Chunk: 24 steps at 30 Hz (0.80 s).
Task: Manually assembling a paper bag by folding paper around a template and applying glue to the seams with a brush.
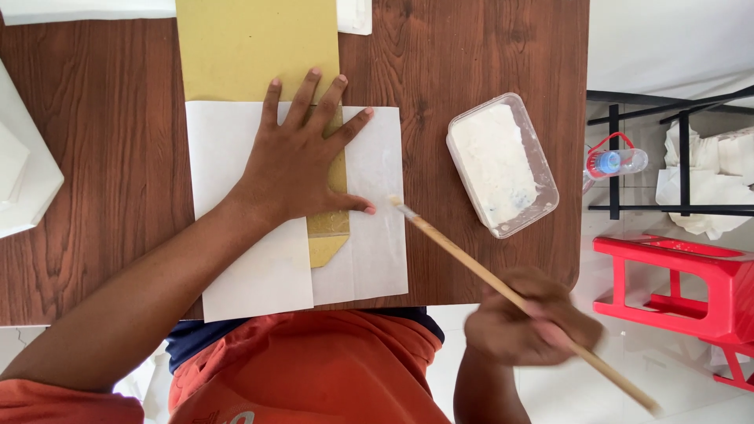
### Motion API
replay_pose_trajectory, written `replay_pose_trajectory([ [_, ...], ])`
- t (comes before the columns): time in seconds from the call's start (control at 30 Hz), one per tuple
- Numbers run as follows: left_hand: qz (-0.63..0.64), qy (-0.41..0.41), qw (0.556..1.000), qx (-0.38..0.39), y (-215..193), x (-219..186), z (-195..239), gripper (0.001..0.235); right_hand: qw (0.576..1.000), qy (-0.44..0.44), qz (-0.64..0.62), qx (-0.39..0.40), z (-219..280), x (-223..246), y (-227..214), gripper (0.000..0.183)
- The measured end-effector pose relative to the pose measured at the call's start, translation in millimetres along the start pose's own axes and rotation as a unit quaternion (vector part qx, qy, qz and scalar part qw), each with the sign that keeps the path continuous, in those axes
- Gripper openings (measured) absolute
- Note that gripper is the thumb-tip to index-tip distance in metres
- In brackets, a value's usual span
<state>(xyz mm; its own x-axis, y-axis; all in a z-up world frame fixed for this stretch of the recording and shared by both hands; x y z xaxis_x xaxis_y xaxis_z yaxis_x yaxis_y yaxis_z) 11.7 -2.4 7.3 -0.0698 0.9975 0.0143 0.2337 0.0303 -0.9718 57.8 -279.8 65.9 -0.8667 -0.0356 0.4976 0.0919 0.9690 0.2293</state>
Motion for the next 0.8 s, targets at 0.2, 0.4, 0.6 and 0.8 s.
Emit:
replay_pose_trajectory([
  [0.2, -0.003, -0.002, 1.0, -0.009, -0.1, -1.7, 4.0, 0.127, 0.996, 0.011, 0.083, 0.014, -3.7, 20.1, 4.6, 0.046],
  [0.4, 0.012, 0.006, 1.0, 0.0, -2.9, -0.6, 1.7, 0.126, 0.982, -0.081, 0.165, -0.041, 5.0, 3.0, 6.9, 0.041],
  [0.6, -0.025, 0.005, 0.999, -0.036, -6.9, -1.1, 2.3, 0.125, 0.989, 0.034, -0.002, 0.147, -14.9, 31.1, -5.2, 0.044],
  [0.8, 0.0, 0.009, 1.0, -0.011, -5.5, 0.1, 1.1, 0.125, 0.893, 0.272, -0.324, 0.153, -23.4, -9.6, -49.6, 0.024],
])
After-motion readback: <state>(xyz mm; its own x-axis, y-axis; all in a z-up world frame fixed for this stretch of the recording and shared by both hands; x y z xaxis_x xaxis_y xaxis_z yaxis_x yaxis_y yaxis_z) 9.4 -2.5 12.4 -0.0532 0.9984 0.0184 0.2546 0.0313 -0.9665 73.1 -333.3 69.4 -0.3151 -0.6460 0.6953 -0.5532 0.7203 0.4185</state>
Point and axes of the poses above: each hand's wrist, its own z-axis away from the middle knuckle, its own y-axis out of the palm, x = y × z, the point moved 1 cm from there along -z, towards the middle knuckle, and after that the axes turned 11 degrees about -z, right-handed, at the moved point
